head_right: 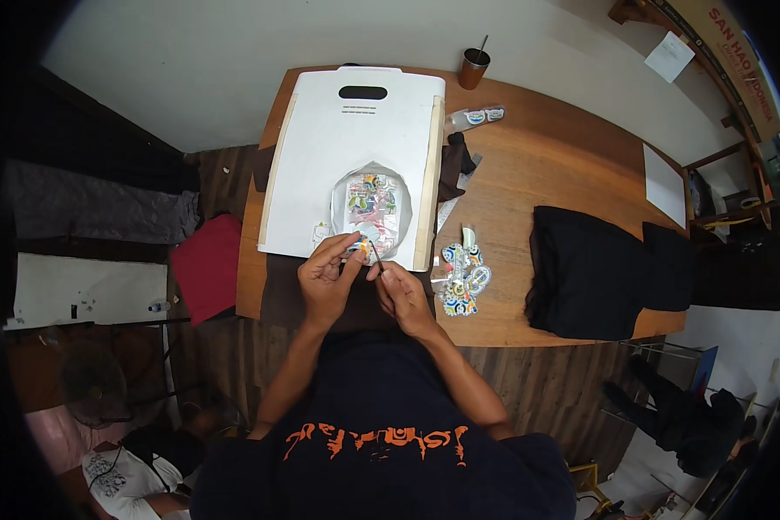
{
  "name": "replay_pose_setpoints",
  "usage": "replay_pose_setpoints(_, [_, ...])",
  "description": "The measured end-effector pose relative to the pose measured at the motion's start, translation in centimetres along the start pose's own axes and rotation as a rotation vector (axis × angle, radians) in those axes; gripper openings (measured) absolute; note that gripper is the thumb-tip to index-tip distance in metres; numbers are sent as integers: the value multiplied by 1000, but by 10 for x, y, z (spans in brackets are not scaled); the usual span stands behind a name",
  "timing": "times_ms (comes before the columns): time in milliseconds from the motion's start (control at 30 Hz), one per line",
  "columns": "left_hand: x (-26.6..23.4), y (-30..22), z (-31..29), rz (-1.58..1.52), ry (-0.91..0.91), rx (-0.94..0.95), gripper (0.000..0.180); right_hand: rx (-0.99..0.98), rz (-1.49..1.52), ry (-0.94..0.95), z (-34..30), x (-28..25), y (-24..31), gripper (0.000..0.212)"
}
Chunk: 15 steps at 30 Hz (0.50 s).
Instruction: Cutting out printed stickers from a sheet using a pair of scissors.
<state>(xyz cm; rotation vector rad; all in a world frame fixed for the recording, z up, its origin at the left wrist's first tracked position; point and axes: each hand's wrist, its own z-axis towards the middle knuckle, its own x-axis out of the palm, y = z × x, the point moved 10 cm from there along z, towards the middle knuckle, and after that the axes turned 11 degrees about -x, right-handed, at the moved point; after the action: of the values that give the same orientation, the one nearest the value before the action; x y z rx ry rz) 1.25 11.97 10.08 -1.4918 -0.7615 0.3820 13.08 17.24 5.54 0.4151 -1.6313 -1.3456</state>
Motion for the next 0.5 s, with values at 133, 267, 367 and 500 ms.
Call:
replay_pose_setpoints(133, [0,-1,0,8,-6,4,31,-11,9,-24,0,-1,1,36])
replay_pose_setpoints(267, [1,-4,0,-3,-4,7,30,-15,11,-26,0,-3,2,35])
replay_pose_setpoints(367, [1,-3,0,-2,1,6,29,-11,22,-22,-1,-4,-2,35])
replay_pose_setpoints(500, [2,-2,1,-27,15,-10,26,-18,8,-10,1,-3,-1,36])
